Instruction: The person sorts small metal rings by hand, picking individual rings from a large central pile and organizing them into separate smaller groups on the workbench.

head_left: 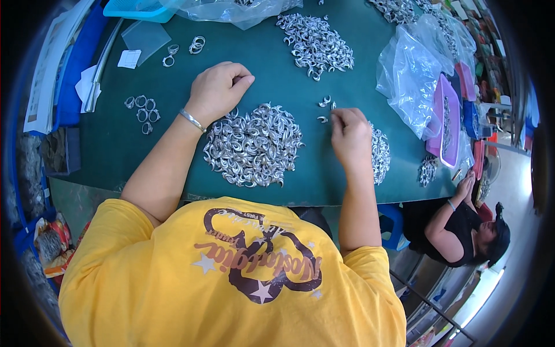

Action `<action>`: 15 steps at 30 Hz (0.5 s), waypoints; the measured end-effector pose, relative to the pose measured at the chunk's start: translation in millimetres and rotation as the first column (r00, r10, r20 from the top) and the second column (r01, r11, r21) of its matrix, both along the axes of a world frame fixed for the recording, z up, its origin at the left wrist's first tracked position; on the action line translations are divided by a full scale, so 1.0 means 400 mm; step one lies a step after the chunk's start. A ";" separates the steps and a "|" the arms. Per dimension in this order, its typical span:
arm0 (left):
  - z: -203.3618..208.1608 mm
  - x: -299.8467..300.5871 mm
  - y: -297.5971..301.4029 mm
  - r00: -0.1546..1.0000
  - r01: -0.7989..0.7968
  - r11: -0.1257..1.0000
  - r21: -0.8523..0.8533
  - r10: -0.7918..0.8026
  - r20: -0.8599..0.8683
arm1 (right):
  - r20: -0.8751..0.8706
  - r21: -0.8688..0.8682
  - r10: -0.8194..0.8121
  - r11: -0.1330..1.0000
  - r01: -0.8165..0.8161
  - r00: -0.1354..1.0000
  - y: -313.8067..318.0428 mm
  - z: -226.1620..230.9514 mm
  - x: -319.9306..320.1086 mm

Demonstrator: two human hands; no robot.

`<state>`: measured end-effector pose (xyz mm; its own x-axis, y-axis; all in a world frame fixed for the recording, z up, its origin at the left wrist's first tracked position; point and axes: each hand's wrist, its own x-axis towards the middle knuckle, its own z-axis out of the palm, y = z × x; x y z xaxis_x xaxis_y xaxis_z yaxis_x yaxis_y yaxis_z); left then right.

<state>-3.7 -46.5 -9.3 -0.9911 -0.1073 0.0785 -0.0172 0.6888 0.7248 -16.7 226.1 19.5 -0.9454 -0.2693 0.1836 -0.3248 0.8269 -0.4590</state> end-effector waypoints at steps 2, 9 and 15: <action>0.007 0.000 0.002 1.000 0.011 1.000 0.001 -0.011 -0.002 | -0.023 -0.051 0.008 0.999 -0.009 1.000 0.007 0.009 -0.005; 0.003 -0.010 0.008 0.999 0.039 0.999 0.008 -0.039 0.000 | -0.151 -0.018 0.180 0.983 -0.185 0.972 -0.009 -0.022 0.040; -0.003 -0.005 0.003 1.000 0.001 1.000 -0.001 -0.001 0.031 | -0.191 0.090 -0.106 0.988 0.125 0.976 0.119 0.075 0.039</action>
